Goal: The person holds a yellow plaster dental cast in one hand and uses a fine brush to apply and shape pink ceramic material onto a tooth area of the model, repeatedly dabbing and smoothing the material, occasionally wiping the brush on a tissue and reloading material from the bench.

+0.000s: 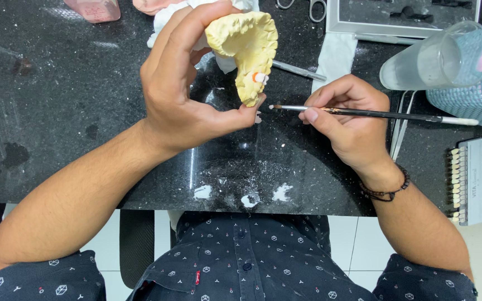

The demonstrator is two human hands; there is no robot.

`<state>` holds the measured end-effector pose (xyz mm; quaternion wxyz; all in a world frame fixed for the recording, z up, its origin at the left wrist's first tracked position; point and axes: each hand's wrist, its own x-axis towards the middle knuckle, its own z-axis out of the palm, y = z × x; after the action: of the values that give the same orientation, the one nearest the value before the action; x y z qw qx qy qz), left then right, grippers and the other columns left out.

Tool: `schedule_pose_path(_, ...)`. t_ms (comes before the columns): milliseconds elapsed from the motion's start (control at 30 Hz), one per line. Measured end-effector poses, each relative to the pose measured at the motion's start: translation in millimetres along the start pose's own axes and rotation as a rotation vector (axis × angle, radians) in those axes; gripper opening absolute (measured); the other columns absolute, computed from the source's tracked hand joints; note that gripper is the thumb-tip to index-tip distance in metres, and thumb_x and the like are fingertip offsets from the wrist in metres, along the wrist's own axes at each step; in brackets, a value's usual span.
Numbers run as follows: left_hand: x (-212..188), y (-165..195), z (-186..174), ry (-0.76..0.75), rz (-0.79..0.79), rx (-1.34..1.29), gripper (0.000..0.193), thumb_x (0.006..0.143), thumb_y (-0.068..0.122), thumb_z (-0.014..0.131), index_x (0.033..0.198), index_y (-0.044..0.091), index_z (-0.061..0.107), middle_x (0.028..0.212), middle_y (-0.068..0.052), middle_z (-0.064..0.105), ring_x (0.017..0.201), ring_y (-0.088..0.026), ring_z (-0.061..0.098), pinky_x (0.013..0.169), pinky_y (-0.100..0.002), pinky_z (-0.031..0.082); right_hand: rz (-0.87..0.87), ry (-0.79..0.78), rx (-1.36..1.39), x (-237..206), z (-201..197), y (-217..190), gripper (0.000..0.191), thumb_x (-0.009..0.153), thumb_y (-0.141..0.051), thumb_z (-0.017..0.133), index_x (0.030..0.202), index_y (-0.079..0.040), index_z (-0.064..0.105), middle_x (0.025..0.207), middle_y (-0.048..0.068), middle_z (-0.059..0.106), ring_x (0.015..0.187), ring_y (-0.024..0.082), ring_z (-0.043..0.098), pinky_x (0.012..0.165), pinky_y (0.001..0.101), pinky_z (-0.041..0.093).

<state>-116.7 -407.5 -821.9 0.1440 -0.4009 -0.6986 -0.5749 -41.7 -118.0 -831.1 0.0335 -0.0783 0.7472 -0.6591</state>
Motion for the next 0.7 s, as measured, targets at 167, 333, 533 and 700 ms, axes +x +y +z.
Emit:
schedule_pose_path(167,-1,1,3,-0.055,-0.093,-0.196,0.082,0.095,-0.003,0.093,0.153,0.004,0.036,0.146,-0.009,0.053,0.138,-0.016,0.056,0.126,-0.030,0.055,0.018,0.012,-0.151,1,4,1,0.015,0.099,-0.002,0.077,0.104,0.002,0.063,0.099,0.009,0.072,0.090,0.010,0.070,0.081,0.0226,0.059)
schedule_pose_path(333,-3,0,5,-0.070,-0.141,-0.239,0.082,0.095,-0.003,0.092,0.154,0.005,0.035,0.147,-0.009,0.053,0.139,-0.015,0.055,0.127,-0.031,0.055,0.002,-0.016,-0.338,3,9,-3,0.015,0.095,-0.002,0.081,0.102,0.001,0.067,0.093,0.006,0.073,0.084,0.008,0.069,0.076,0.0207,0.056)
schedule_pose_path(533,-2,-4,2,-0.069,-0.086,-0.195,0.082,0.097,-0.003,0.092,0.155,0.007,0.035,0.150,-0.009,0.052,0.141,-0.016,0.052,0.125,-0.032,0.051,-0.024,-0.088,-0.376,10,15,-11,0.013,0.090,0.001,0.080,0.098,-0.001,0.070,0.091,0.005,0.073,0.083,0.010,0.071,0.074,0.0211,0.056)
schedule_pose_path(700,-2,-6,3,-0.071,-0.078,-0.171,0.082,0.097,-0.001,0.092,0.154,0.007,0.035,0.149,-0.010,0.052,0.141,-0.017,0.053,0.124,-0.032,0.050,-0.193,-0.129,-0.488,11,18,-16,0.016,0.082,0.004,0.079,0.094,-0.002,0.070,0.094,0.008,0.072,0.082,0.014,0.070,0.073,0.0246,0.055)
